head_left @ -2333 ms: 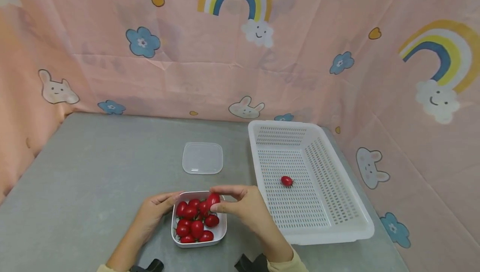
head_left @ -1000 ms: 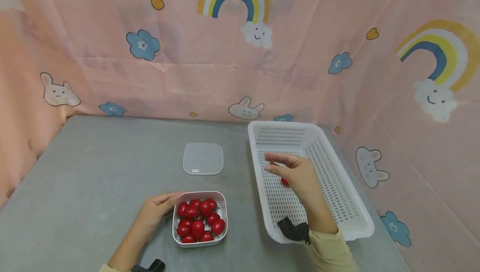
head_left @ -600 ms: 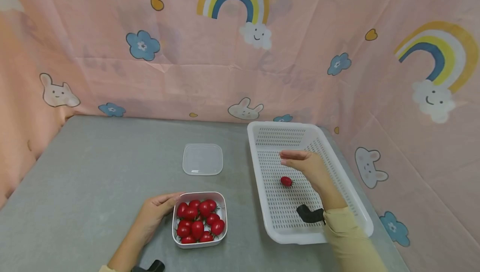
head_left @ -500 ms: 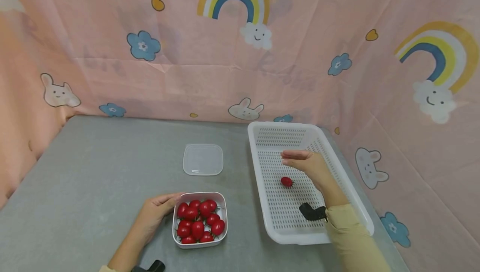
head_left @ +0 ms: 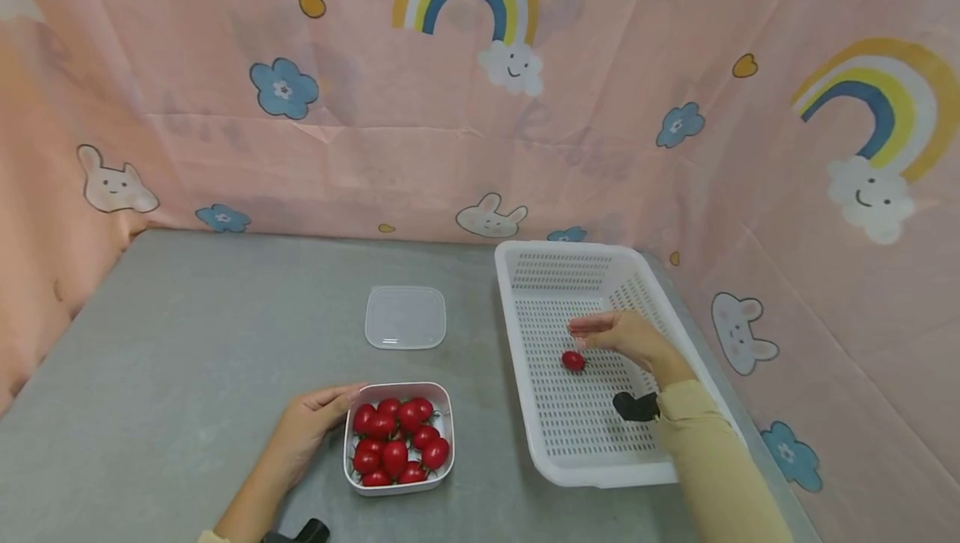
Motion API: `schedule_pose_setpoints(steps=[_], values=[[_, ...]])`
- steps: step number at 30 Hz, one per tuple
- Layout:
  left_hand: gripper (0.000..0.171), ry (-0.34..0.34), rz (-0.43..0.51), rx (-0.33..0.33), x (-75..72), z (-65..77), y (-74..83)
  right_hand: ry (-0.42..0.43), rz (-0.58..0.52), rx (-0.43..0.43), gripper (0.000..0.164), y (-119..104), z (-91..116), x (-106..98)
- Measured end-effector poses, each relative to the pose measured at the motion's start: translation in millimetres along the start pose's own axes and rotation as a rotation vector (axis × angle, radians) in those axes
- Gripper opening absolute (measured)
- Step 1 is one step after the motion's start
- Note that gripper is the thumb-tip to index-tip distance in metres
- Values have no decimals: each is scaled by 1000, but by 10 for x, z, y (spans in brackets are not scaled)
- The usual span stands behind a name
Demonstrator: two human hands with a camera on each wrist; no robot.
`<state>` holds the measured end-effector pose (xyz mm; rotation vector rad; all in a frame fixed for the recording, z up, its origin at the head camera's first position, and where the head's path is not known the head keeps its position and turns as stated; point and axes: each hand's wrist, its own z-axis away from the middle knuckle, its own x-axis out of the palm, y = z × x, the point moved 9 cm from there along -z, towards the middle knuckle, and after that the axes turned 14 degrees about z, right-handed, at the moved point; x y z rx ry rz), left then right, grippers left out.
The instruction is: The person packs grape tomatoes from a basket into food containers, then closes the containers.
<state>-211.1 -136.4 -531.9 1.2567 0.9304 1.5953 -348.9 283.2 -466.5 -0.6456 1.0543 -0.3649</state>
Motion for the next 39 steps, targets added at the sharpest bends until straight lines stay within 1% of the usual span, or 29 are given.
schedule_pose_setpoints(steps=[4,6,9,13,15,17,21,23,26,29,34,37,39], values=[[29,-12,-2,7,12,1,12,-39,6,30,49,72,-16,84],[30,-3,-7,-2,7,0,7,-41,20,72,49,123,-25,129],[31,11,-19,-15,-5,-7,-12,-39,67,113,49,174,-37,184],[34,1,-22,-21,-8,-10,-21,-8,111,135,48,173,-46,178],[34,-11,-18,-16,0,-9,-20,21,111,134,48,143,-36,131],[33,-15,-10,-13,6,-5,-18,52,98,114,50,77,-15,66],[32,-6,-11,-15,5,-6,-16,108,32,45,54,-174,52,-44],[33,-2,-17,-19,0,-8,-15,133,-4,13,53,-341,91,-57],[34,11,-23,-24,-13,-9,-13,162,-68,-29,50,-618,145,-23],[34,18,-24,-21,-22,-5,0,177,-120,-78,48,-924,197,57],[34,11,-23,-11,-20,0,18,154,-156,-168,42,-1401,258,269],[33,7,-22,-10,-15,-2,10,140,-144,-195,39,-1609,278,400],[32,9,-20,-13,-17,-4,2,127,-144,-199,37,-1709,281,490]])
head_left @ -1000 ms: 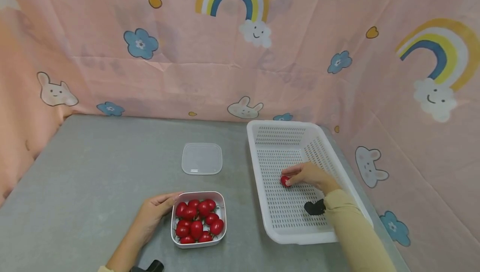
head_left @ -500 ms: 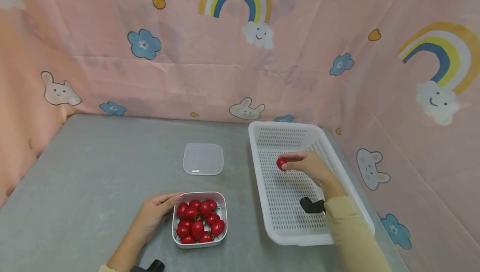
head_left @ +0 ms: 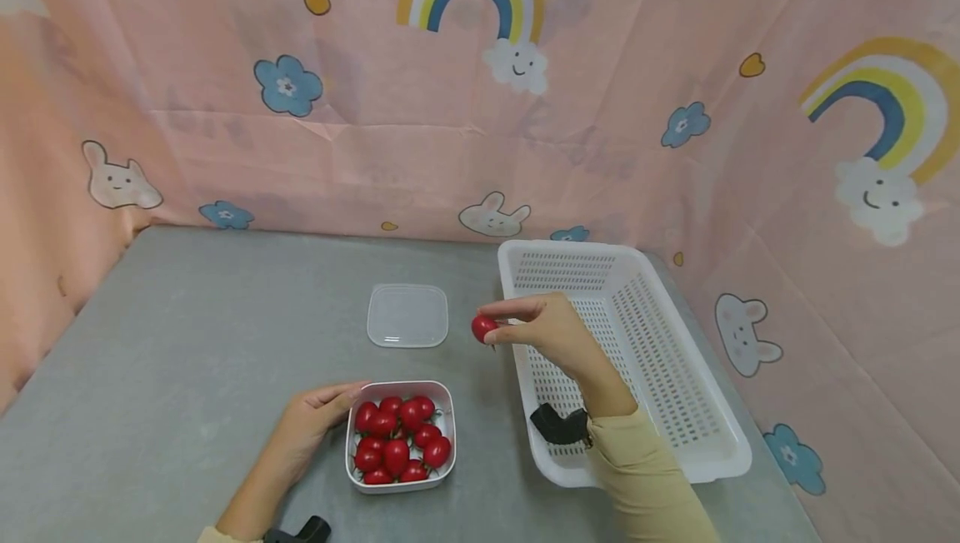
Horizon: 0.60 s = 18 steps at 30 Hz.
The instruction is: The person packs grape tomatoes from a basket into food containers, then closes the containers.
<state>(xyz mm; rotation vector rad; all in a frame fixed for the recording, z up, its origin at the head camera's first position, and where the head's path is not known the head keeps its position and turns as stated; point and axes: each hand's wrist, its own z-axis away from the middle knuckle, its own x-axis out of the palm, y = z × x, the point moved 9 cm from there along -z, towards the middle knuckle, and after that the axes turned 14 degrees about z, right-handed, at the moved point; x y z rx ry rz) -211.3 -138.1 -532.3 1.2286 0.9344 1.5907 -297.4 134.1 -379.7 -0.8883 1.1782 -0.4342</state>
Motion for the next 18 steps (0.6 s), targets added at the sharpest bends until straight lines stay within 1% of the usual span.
schedule_pose_setpoints(steps=[6,12,18], values=[[34,3,-9,-4,-6,1,4,-46,-18,7,35,-204,5,290],[36,-3,-38,-5,-5,1,11,-34,-36,-12,33,-404,70,464],[36,-4,-40,-9,-8,-5,2,-40,-40,-83,31,-613,151,649]])
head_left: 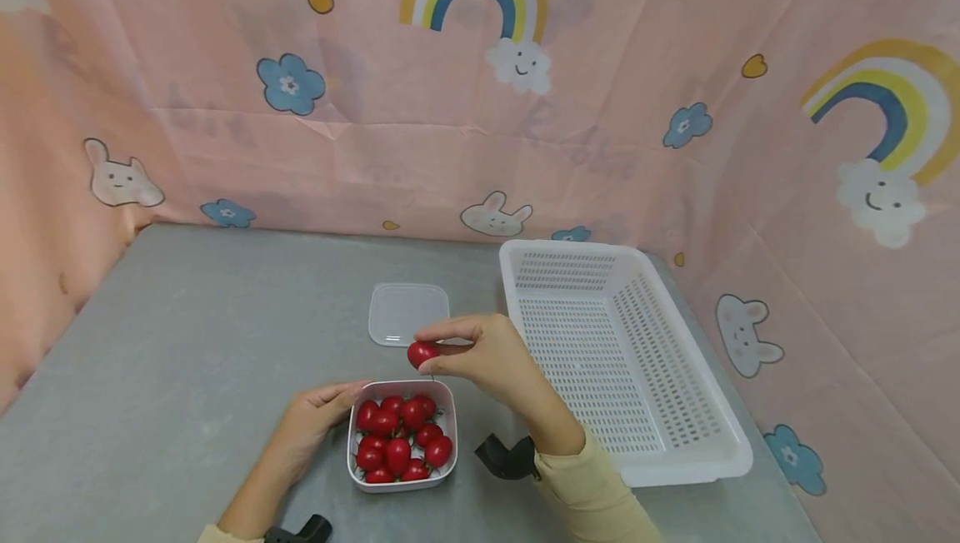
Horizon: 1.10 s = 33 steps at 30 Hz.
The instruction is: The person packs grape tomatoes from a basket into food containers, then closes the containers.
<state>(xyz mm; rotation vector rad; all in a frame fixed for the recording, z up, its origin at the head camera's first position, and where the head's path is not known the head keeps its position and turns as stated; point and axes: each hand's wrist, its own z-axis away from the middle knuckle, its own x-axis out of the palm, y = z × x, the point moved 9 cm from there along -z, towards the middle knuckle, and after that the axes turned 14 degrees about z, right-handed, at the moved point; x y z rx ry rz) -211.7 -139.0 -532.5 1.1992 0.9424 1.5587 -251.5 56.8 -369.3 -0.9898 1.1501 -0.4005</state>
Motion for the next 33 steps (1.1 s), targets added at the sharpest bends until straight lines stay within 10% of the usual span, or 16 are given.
schedule_pose_setpoints(steps=[22,33], values=[[36,-47,24,27,-1,-5,19,49,189,-67,28,290,-82,801],[35,-29,31,13,6,-9,5,198,91,-30,23,196,-96,487]])
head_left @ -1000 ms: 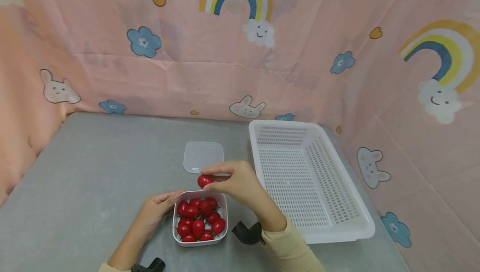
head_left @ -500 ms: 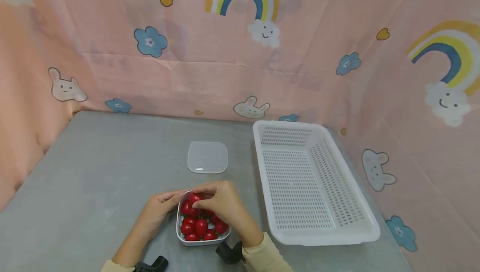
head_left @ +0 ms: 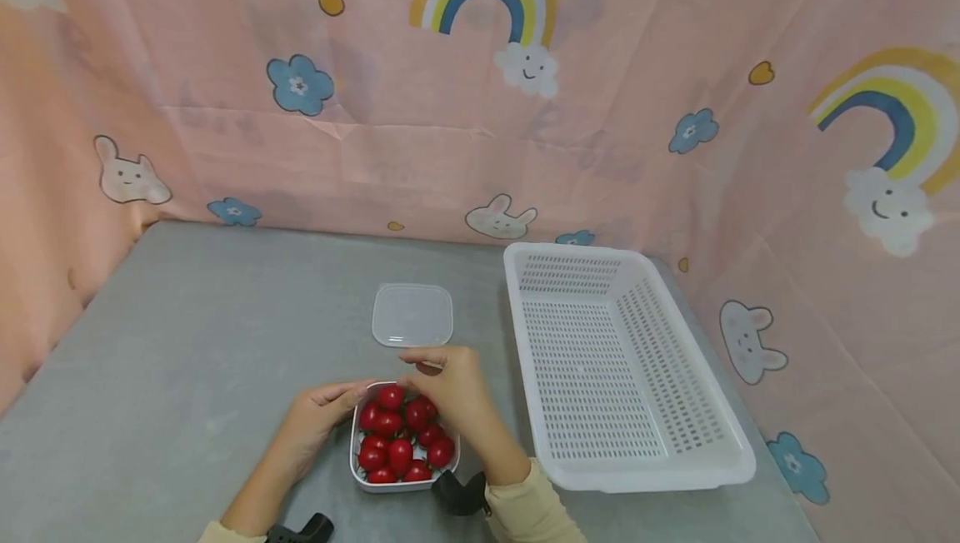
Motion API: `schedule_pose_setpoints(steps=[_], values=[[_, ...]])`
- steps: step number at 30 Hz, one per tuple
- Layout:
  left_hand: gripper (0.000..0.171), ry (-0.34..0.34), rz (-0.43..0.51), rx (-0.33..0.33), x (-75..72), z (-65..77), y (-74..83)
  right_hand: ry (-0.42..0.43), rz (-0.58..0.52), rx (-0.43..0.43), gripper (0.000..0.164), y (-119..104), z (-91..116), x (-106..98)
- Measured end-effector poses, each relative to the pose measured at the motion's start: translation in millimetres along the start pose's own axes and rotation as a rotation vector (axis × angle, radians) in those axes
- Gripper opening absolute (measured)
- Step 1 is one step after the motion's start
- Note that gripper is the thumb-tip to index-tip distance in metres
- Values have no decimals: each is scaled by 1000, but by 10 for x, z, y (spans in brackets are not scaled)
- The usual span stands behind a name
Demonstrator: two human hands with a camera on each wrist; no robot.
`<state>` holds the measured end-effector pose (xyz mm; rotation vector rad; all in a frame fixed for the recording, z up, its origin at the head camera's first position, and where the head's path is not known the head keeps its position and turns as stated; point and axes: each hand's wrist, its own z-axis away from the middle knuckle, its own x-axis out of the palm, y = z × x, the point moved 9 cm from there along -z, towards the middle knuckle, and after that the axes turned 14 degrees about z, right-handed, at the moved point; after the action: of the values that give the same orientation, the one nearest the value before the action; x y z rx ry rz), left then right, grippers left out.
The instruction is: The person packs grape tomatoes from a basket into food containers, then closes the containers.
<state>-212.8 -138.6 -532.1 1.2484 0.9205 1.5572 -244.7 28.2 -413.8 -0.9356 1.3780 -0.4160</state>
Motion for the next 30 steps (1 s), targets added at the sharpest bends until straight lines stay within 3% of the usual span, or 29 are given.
schedule_pose_setpoints(steps=[6,13,17,20,24,27,30], values=[[37,-23,-1,7,-6,-10,19,123,-33,67,20,-62,-259,-327],[38,-39,-120,-47,-17,-45,50,-47,-193,339,25,291,-634,-312],[42,-114,-185,-53,13,-116,225,-40,-179,423,29,444,-801,-351],[44,-150,-223,-33,29,-239,410,6,-140,450,29,563,-883,-369],[46,-141,-271,-18,32,-473,612,20,-75,541,24,758,-935,-293],[46,-157,-285,-29,72,-647,680,3,-38,613,18,973,-1002,-215],[47,-181,-311,-63,101,-779,679,-10,-20,605,12,1192,-1109,-168]])
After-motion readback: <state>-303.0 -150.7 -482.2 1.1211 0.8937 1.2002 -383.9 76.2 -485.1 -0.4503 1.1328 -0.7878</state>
